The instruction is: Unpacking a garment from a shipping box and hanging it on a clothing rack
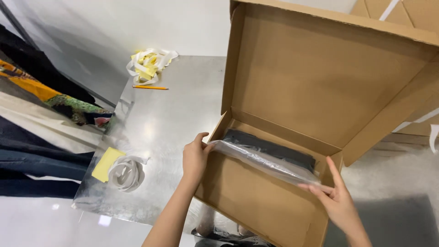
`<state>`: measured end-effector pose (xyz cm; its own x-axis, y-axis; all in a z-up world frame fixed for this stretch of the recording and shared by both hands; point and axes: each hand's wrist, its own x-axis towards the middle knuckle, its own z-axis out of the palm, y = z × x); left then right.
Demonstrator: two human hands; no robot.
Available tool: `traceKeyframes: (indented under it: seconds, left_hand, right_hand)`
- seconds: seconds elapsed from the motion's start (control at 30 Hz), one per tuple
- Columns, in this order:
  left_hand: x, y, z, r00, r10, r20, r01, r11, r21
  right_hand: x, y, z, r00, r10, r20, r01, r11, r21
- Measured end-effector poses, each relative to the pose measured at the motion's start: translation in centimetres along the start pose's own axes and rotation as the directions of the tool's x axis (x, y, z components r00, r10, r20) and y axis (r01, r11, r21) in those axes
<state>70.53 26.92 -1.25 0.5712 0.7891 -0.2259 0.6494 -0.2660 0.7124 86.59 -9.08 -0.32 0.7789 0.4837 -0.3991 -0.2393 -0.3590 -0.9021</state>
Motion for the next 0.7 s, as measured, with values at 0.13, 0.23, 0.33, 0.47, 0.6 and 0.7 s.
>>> traceKeyframes:
  seconds: [0.13,0.23,0.33,0.47,0.6,0.7]
  left_hand:
    - [-0.8,2.0,-2.2,1.000,-0.003,-0.007,0.003,1.000,0.008]
    - [-0.2,2.5,-3.0,0.991,0.125,-0.054,-0.123,0.992,0.041]
    - [-0.6,3.8,-4.2,0.978,0.204,-0.039,-0.208,0.960,-0.189]
    - [-2.4,5.0,-5.9,0.990,0.118,0.083,-0.070,0.895,-0.440]
    - [-4.8,3.8,-7.7,0.952,0.173,0.253,0.011,0.806,-0.592]
    - [-6.8,0.7,-8.8,0.900,0.231,0.369,0.007,0.840,-0.542]
  right_hand:
    - [-2.2,-3.6,1.3,0.985,-0.040,-0.167,0.063,0.989,0.131]
    - [-1.9,-2.5,0.7,0.944,-0.145,-0.296,0.178,0.980,0.086]
    - [-1.7,-0.5,-0.4,0.909,-0.292,-0.297,0.387,0.855,0.344]
    - [-4.8,0.3,-1.1,0.888,-0.306,-0.343,0.435,0.799,0.415]
    - [-10.3,1.6,0.7,0.870,-0.360,-0.336,0.484,0.752,0.447]
    - [-13.3,5.6,2.0,0.861,-0.334,-0.383,0.496,0.718,0.489]
